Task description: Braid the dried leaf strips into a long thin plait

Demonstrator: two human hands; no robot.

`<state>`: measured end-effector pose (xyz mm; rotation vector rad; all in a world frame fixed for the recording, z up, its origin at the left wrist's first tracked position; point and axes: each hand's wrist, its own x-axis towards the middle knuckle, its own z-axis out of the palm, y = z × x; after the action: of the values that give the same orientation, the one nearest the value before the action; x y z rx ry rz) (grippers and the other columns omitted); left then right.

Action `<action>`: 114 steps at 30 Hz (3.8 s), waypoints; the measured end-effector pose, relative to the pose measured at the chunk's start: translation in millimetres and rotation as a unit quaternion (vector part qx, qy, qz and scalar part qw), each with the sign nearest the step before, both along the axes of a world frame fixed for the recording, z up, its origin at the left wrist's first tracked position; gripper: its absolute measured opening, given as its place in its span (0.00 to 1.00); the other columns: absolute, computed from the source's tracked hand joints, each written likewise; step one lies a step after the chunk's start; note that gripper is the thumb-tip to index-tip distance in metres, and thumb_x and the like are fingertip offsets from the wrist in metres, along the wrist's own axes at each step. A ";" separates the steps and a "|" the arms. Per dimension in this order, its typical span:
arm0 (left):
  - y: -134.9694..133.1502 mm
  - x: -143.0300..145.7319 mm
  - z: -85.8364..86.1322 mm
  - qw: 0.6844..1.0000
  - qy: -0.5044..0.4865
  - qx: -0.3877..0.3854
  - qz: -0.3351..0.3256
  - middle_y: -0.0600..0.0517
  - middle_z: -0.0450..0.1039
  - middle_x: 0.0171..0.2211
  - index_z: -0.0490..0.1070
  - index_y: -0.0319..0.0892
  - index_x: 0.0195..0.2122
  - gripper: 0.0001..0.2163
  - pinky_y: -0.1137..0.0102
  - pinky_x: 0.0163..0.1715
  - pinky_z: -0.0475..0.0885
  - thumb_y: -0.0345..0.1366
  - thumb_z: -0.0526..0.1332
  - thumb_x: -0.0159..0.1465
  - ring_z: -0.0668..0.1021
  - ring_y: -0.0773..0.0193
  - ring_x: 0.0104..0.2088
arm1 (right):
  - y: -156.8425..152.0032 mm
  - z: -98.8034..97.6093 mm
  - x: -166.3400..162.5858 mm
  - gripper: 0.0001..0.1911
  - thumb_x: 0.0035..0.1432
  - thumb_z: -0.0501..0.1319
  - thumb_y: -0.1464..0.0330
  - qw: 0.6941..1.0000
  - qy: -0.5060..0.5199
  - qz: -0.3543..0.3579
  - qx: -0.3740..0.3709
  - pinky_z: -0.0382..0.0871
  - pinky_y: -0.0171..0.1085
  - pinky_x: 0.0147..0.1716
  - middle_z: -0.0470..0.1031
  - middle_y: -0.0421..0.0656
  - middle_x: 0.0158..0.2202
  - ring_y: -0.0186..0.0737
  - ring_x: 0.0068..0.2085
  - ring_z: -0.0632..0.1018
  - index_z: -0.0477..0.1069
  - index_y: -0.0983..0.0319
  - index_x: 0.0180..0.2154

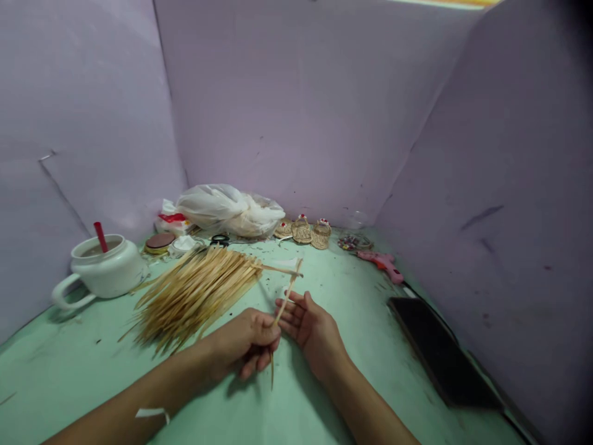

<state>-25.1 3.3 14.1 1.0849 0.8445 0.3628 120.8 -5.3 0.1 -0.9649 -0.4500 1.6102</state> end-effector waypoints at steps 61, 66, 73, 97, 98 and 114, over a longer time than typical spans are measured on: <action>25.6 25.0 16.8 0.968 0.047 0.122 0.216 0.58 0.59 0.09 0.63 0.36 0.19 0.09 0.78 0.12 0.50 0.35 0.63 0.45 0.60 0.76 0.11 | -7.1 -4.3 -13.6 0.14 0.49 0.60 0.63 0.984 -0.122 0.069 0.107 0.65 0.31 0.20 0.72 0.43 0.23 0.29 0.19 0.70 0.72 0.67 0.36; 21.4 27.4 12.2 0.963 0.077 0.157 0.204 0.59 0.56 0.09 0.61 0.38 0.16 0.09 0.77 0.13 0.53 0.34 0.61 0.46 0.60 0.75 0.12 | -9.4 1.2 -13.3 0.16 0.49 0.60 0.60 0.992 -0.070 0.074 0.074 0.68 0.35 0.26 0.72 0.47 0.24 0.34 0.24 0.73 0.72 0.69 0.31; 39.2 11.7 10.8 0.880 0.214 0.407 0.115 0.53 0.69 0.18 0.71 0.38 0.20 0.08 0.75 0.22 0.60 0.36 0.58 0.48 0.68 0.69 0.21 | -10.2 -3.0 -9.5 0.10 0.47 0.61 0.65 0.996 0.003 0.082 0.021 0.70 0.37 0.25 0.53 0.30 0.14 0.23 0.14 0.55 0.65 0.64 0.23; 85.5 -38.3 23.6 0.780 0.400 0.441 0.192 0.55 0.62 0.14 0.64 0.40 0.14 0.07 0.73 0.20 0.51 0.36 0.56 0.46 0.63 0.69 0.18 | -3.7 -1.7 -0.9 0.06 0.49 0.58 0.67 0.999 0.025 -0.028 0.015 0.64 0.28 0.16 0.68 0.38 0.22 0.28 0.18 0.68 0.62 0.62 0.26; 86.7 -38.6 22.3 0.794 0.383 0.430 0.195 0.56 0.61 0.13 0.63 0.39 0.14 0.07 0.74 0.19 0.51 0.35 0.57 0.46 0.62 0.70 0.18 | -3.4 -2.7 -1.0 0.07 0.49 0.58 0.66 0.999 0.023 -0.027 0.013 0.64 0.28 0.16 0.68 0.38 0.22 0.28 0.18 0.68 0.62 0.62 0.26; 28.9 25.2 19.6 0.976 0.110 0.101 0.159 0.60 0.58 0.10 0.64 0.37 0.22 0.09 0.78 0.14 0.50 0.35 0.62 0.41 0.58 0.76 0.12 | 7.5 -8.6 1.1 0.07 0.54 0.54 0.70 0.992 0.036 -0.119 -0.017 0.71 0.33 0.27 0.74 0.46 0.25 0.35 0.26 0.76 0.67 0.67 0.30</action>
<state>0.0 32.2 33.7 1.1933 1.2044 0.6150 121.9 2.2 -8.6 -0.9449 -0.2485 1.4347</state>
